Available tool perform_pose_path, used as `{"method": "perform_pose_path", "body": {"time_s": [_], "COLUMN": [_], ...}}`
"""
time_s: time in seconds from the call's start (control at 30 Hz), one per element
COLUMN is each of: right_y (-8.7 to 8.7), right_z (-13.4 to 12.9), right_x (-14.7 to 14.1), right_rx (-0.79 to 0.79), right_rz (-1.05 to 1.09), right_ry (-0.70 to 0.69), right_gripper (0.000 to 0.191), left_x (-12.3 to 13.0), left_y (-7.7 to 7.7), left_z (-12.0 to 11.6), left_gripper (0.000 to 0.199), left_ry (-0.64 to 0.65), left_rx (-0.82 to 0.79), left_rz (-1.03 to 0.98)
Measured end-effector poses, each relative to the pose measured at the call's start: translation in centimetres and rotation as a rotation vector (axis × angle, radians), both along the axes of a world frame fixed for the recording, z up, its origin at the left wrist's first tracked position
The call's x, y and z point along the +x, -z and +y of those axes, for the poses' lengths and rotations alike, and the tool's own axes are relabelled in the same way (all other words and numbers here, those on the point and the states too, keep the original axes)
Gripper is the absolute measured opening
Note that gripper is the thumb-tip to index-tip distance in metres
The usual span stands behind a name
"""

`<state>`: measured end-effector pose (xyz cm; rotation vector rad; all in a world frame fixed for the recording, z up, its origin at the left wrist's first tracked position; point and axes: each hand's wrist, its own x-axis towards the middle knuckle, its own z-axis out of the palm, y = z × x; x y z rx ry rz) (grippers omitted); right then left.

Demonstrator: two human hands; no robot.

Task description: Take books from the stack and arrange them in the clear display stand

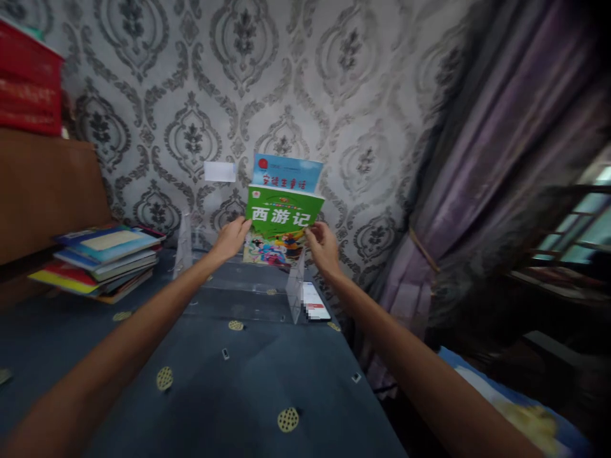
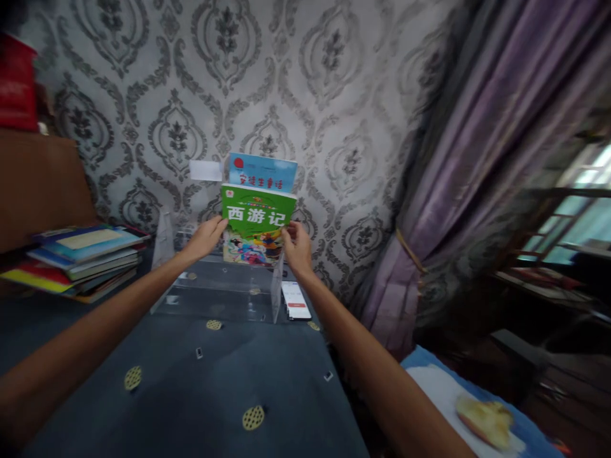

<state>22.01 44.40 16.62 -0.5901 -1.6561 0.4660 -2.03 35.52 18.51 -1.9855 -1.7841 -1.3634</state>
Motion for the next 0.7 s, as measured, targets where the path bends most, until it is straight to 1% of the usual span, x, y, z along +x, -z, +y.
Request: {"method": "perform_pose_path", "body": {"time_s": [0.13, 0.23, 0.37, 0.5, 0.6, 0.7], "right_y": [0.8, 1.3, 1.9, 2.2, 2.2, 2.2], "right_z": [0.1, -0.4, -1.5, -1.6, -1.6, -1.7], "right_x": [0.1, 0.1, 0.2, 0.1, -0.1, -0.5], "right_rx": [-0.04, -0.091, -0.139, -0.162, -0.173, -0.179], "right_rz": [0.034, 0.056, 0.102, 0.116, 0.113, 0.105], "right_ry": [-0.013, -0.046, -0.063, -0.06, -0.012, 0.023], "right_gripper": [0.042, 0.049, 0.053, 0.051, 0.051, 0.053], "left_x": [-0.1, -0.4, -1.3, -2.9, -3.9, -4.4], "left_y": [0.5, 0.9, 2.0, 3.1, 3.2, 2.9], "left_z": [-0.3, -1.0, -2.5, -4.2, -4.7, -4.2], "left_gripper": [0.028, 0.027, 0.024, 0.025, 0.024, 0.023], "left_ry": [-0.021, -0.016, -0.006, 0.0, 0.028, 0.032], "left_rx": [-0.027, -0.025, -0.003, 0.018, 0.033, 0.067], "left_rz": [0.025, 0.043, 0.072, 0.101, 0.116, 0.125]}}
